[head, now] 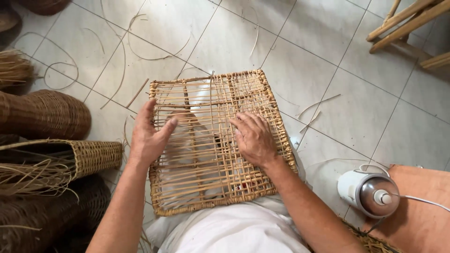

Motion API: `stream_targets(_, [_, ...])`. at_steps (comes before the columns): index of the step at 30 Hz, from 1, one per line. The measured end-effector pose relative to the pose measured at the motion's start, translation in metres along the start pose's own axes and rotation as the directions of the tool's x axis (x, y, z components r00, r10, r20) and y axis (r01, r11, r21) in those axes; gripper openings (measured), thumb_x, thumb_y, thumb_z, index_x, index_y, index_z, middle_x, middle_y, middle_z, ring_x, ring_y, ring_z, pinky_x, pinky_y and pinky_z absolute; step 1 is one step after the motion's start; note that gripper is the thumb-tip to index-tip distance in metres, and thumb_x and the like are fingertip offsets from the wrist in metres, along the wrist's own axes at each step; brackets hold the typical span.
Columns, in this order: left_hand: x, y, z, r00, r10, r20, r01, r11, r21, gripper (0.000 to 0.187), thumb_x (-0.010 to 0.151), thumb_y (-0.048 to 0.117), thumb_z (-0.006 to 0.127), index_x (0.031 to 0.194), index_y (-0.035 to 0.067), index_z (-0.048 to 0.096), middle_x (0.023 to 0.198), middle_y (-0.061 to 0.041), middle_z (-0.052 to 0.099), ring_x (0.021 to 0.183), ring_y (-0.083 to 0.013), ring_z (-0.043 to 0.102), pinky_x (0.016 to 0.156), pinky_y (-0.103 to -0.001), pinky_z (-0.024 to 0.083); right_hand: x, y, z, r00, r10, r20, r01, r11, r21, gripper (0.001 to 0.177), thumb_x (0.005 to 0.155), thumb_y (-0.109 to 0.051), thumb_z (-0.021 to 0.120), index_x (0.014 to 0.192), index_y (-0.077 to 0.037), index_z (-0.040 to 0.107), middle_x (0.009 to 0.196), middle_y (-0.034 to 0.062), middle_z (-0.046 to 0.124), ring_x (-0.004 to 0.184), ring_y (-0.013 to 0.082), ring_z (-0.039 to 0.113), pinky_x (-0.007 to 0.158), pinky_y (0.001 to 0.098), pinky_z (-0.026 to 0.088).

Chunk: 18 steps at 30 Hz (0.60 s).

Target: Weaving a rectangular basket frame using thin strips of natural fiber.

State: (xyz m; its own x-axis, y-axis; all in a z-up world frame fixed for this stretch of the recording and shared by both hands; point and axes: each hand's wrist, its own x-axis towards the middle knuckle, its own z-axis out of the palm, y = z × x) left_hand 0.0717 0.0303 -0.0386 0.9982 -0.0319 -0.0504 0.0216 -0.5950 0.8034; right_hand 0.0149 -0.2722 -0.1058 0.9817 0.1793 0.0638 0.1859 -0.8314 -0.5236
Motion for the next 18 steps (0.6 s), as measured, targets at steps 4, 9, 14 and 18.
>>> stream_targets(4, [-0.018, 0.0, 0.02, 0.951, 0.299, 0.072, -0.297, 0.832, 0.468, 0.092, 0.067, 0.038, 0.093, 0.148, 0.015, 0.056, 0.147, -0.022, 0.051, 0.143, -0.048, 0.043, 0.12, -0.058, 0.033, 0.0, 0.005, 0.011, 0.999, -0.019, -0.039, 0.018, 0.999, -0.038, 0.039, 0.101, -0.026, 0.055, 0.138, -0.026, 0.066, 0.138, 0.0069, 0.064, 0.139, 0.0294, 0.053, 0.118, 0.0513, 0.034])
stream_targets(9, [-0.07, 0.024, 0.045, 0.792, 0.319, 0.521, -0.543, 0.759, 0.36, 0.032, 0.079, 0.051, 0.075, 0.108, 0.037, 0.074, 0.105, 0.003, 0.06, 0.111, -0.0273, 0.059, 0.084, -0.043, 0.052, -0.001, 0.011, 0.014, 0.998, -0.036, -0.059, 0.031, 0.997, -0.077, 0.037, 0.1, -0.03, 0.056, 0.134, -0.026, 0.068, 0.135, 0.0054, 0.066, 0.136, 0.0266, 0.055, 0.119, 0.049, 0.034])
stream_targets(14, [-0.092, 0.009, 0.063, 0.806, 0.438, 0.398, -0.579, 0.722, 0.379, 0.029, 0.088, 0.053, 0.065, 0.111, 0.038, 0.069, 0.102, 0.005, 0.058, 0.11, -0.0245, 0.058, 0.086, -0.039, 0.046, -0.003, 0.003, 0.005, 1.0, -0.015, -0.012, 0.014, 0.997, -0.077, 0.038, 0.1, -0.032, 0.055, 0.135, -0.025, 0.067, 0.135, 0.0062, 0.065, 0.137, 0.0267, 0.055, 0.12, 0.0497, 0.032])
stream_targets(18, [-0.096, 0.011, 0.067, 0.787, 0.522, 0.33, -0.617, 0.666, 0.419, 0.026, 0.095, 0.053, 0.059, 0.114, 0.038, 0.068, 0.102, 0.006, 0.057, 0.112, -0.0222, 0.056, 0.09, -0.038, 0.042, 0.002, -0.011, -0.007, 0.997, 0.05, 0.054, -0.046, 0.997, -0.063, 0.046, 0.097, -0.042, 0.06, 0.139, -0.023, 0.065, 0.14, 0.0098, 0.063, 0.138, 0.0296, 0.052, 0.12, 0.056, 0.028])
